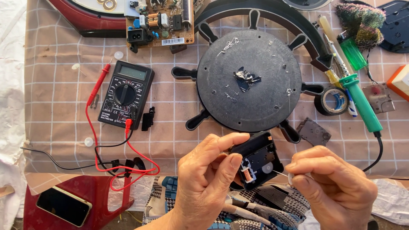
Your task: Disassembling a clock movement mechanism to inspect and repair internal components using a multimeter.
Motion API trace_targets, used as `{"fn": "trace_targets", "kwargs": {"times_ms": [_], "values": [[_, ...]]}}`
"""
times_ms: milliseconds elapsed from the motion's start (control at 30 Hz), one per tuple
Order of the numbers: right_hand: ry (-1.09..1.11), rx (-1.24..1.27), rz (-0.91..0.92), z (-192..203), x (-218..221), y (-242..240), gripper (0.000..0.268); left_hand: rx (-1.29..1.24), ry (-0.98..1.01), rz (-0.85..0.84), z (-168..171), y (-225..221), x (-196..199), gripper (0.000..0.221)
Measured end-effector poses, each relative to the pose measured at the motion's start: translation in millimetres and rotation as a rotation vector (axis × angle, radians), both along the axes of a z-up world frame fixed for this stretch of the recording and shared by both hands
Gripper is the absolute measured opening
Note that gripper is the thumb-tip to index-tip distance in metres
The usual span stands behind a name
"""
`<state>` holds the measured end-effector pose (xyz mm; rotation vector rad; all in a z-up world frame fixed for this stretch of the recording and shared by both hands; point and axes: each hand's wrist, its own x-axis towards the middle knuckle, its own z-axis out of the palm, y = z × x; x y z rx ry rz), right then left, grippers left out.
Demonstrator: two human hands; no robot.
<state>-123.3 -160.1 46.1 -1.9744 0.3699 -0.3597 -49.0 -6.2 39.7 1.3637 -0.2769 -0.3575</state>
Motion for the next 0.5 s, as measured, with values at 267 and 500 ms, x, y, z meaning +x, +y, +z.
{"fn": "trace_targets", "kwargs": {"times_ms": [267,500], "values": [[0.044,0.020,-0.019,0.7,0.8,1.9,0.013,0.017,-0.022,-0.006,0.4,1.0,0.0,0.026],[0.066,0.186,0.007,-6.9,-0.9,-2.0,0.014,-0.066,0.093,-0.026,-3.2,0.0,-0.1,0.025]]}}
